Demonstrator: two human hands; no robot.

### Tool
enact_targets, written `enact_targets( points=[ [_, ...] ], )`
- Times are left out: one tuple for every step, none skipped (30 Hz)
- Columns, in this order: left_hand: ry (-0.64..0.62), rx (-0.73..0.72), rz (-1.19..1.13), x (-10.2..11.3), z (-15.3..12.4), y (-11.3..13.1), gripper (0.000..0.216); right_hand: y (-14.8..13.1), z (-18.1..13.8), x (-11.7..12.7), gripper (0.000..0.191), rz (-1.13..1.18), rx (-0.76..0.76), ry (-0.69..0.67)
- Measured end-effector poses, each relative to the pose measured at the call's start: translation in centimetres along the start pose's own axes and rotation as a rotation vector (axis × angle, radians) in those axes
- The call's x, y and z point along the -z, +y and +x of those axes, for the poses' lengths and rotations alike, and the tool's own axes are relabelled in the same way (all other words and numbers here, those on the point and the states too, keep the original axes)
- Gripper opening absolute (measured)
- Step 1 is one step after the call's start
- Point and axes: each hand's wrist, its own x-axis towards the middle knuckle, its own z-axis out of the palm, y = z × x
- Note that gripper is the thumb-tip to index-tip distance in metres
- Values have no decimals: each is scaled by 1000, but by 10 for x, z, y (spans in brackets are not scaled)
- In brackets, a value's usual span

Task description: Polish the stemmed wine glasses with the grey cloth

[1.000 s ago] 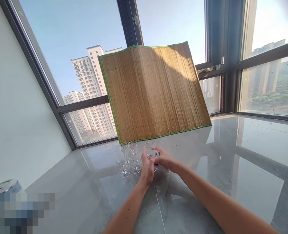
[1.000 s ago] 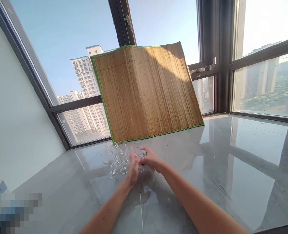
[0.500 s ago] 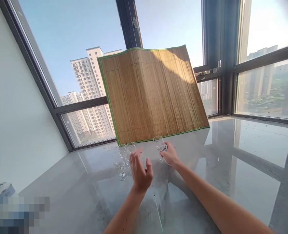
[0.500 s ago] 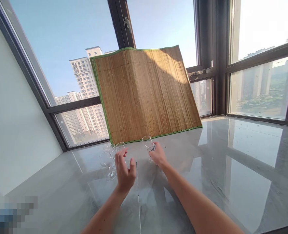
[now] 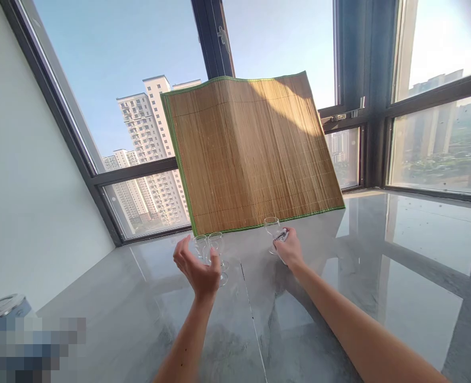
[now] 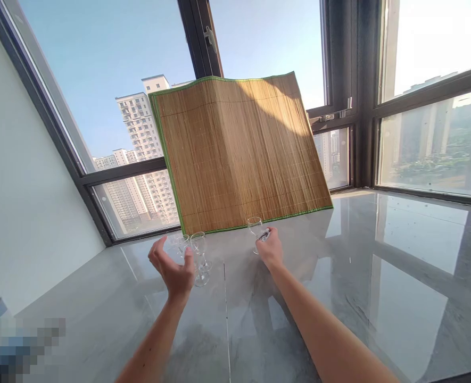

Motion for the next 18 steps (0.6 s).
enact_targets(
  points=[
    [14, 12, 2, 1, 4, -6, 60, -3, -2, 1, 59, -4, -5, 17],
    [33, 35, 3, 1, 8, -12, 57, -5, -5, 3, 60, -6, -8, 40],
    [52, 72, 4, 1, 10, -19, 55, -8, -8, 4, 60, -7, -3, 67],
    [68, 124, 3, 1, 12, -25, 53, -11, -11, 4, 61, -7, 7, 100],
    [79, 185, 0, 0, 12, -31, 53, -14, -14, 5, 62, -5, 21, 135],
    [80, 250, -6, -2, 11, -36, 54, -16, -17, 5, 62, -1, 37, 167],
    [71, 313, -17, -4, 9, -40, 54, -18, -20, 5, 63, 1, 49, 188],
    [53, 374, -35, -6, 7, -44, 55, -20, -23, 5, 63, 2, 56, 197],
    [29, 430, -59, -9, 4, -46, 56, -22, -26, 4, 63, 1, 59, 199],
    [5, 479, -86, -11, 2, -48, 56, -23, -27, 4, 62, 1, 62, 196],
    [-15, 519, -112, -12, 0, -49, 56, -23, -28, 4, 62, -1, 67, 189],
    [-28, 551, -134, -14, -1, -50, 56, -23, -29, 3, 63, -4, 71, 180],
    [-33, 578, -148, -14, -2, -51, 57, -23, -29, 3, 64, -9, 71, 168],
    [-32, 601, -154, -15, -2, -51, 58, -21, -28, 2, 66, -14, 65, 142],
    [-31, 625, -156, -15, -3, -52, 59, -19, -26, 2, 69, -22, 50, 100],
    [-30, 655, -157, -14, -3, -52, 59, -17, -24, 1, 72, -32, 28, 50],
    [-33, 688, -157, -14, -3, -53, 59, -14, -21, 0, 74, -43, 7, 1],
    [-38, 720, -159, -14, -3, -53, 59, -11, -18, -1, 75, -53, -11, -39]
  ],
)
